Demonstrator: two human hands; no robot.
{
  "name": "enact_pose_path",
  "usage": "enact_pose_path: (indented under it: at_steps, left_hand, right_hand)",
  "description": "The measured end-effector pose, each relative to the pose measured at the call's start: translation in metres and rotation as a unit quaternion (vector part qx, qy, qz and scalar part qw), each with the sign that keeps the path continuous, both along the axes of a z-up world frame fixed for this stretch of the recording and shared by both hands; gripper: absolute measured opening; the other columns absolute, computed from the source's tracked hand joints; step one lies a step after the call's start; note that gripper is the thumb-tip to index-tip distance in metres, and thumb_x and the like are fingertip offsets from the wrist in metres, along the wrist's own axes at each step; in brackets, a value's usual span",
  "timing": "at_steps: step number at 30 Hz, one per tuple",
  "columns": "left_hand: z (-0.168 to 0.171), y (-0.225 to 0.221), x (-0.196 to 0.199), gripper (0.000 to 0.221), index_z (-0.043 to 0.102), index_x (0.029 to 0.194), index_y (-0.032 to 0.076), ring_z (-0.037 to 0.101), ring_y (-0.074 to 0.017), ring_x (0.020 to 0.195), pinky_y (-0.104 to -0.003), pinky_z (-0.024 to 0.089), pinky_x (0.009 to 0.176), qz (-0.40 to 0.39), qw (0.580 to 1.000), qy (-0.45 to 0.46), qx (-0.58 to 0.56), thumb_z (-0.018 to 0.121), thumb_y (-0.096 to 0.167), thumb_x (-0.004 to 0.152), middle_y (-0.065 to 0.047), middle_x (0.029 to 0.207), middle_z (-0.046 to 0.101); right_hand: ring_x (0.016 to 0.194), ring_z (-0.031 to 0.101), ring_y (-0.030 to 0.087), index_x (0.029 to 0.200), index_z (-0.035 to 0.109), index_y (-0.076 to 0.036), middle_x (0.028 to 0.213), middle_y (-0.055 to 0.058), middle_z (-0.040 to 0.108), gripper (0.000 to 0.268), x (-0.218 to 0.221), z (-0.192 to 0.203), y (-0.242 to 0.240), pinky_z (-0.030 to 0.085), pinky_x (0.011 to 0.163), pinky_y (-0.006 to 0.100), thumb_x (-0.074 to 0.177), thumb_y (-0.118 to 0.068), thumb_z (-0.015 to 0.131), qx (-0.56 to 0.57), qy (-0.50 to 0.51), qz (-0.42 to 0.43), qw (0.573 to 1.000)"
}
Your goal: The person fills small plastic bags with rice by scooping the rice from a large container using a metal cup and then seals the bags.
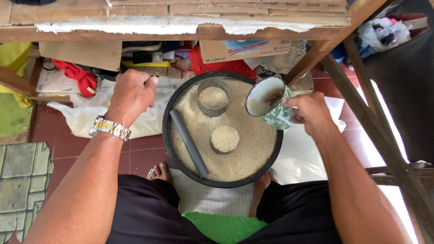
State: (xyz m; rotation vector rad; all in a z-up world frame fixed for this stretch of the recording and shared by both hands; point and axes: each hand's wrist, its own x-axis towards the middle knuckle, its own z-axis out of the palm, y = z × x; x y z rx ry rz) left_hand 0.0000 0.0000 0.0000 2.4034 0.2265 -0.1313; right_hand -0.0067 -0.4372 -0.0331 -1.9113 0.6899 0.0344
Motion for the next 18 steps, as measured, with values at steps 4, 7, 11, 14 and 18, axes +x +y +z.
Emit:
enact_pose_path:
  at_steps: [4,7,11,14,18]
  left_hand:
    - [-0.012,0.008,0.003,0.032,0.073,0.075,0.006,0.062,-0.0241,0.039,-0.034,0.051,0.046,0.002,1.000,0.001,-0.009,0.055,0.021,0.097,-0.012,0.052,0.065]
    - [-0.012,0.012,0.002,0.032,0.074,0.076,0.009,0.064,-0.0248,0.041,-0.034,0.051,0.047,0.018,1.000,0.005,-0.007,0.055,0.024,0.097,-0.012,0.054,0.066]
    - [-0.004,0.012,-0.003,0.033,0.074,0.077,0.004,0.063,-0.0238,0.041,-0.034,0.051,0.047,0.017,1.000,0.015,-0.018,0.055,0.023,0.096,-0.013,0.053,0.066]
    - [-0.009,0.014,0.004,0.033,0.073,0.074,0.005,0.065,-0.0242,0.043,-0.035,0.053,0.049,0.009,1.000,0.004,-0.012,0.056,0.025,0.095,-0.012,0.053,0.066]
    - [0.000,0.002,-0.003,0.035,0.071,0.073,0.002,0.070,-0.0283,0.049,-0.037,0.057,0.056,-0.019,1.000,-0.011,0.003,0.054,0.023,0.096,-0.013,0.052,0.066]
  right_hand:
    - [0.041,0.043,0.019,0.080,0.058,0.004,0.049,0.005,0.036,0.040,-0.003,-0.023,0.003,0.058,0.057,0.047,0.067,-0.011,0.092,0.117,0.009,-0.073,0.990]
    - [0.041,0.044,0.021,0.083,0.061,0.004,0.048,0.005,0.034,0.035,-0.006,-0.047,0.004,0.058,0.056,0.048,0.070,-0.010,0.090,0.170,0.011,-0.106,0.980]
    - [0.048,0.046,0.021,0.074,0.056,0.002,0.052,0.002,0.029,0.032,-0.014,-0.061,0.016,0.055,0.061,0.042,0.078,-0.013,0.083,0.255,0.042,-0.121,0.959]
    - [0.053,0.055,0.022,0.079,0.056,0.003,0.056,0.004,0.037,0.029,-0.010,-0.084,0.018,0.056,0.062,0.046,0.083,-0.014,0.079,0.275,0.030,-0.127,0.953]
    - [0.105,0.068,0.047,0.119,0.064,0.006,0.100,0.025,0.068,0.030,-0.007,-0.102,0.003,0.061,0.072,0.071,0.098,-0.015,0.062,-0.007,0.047,-0.017,0.999]
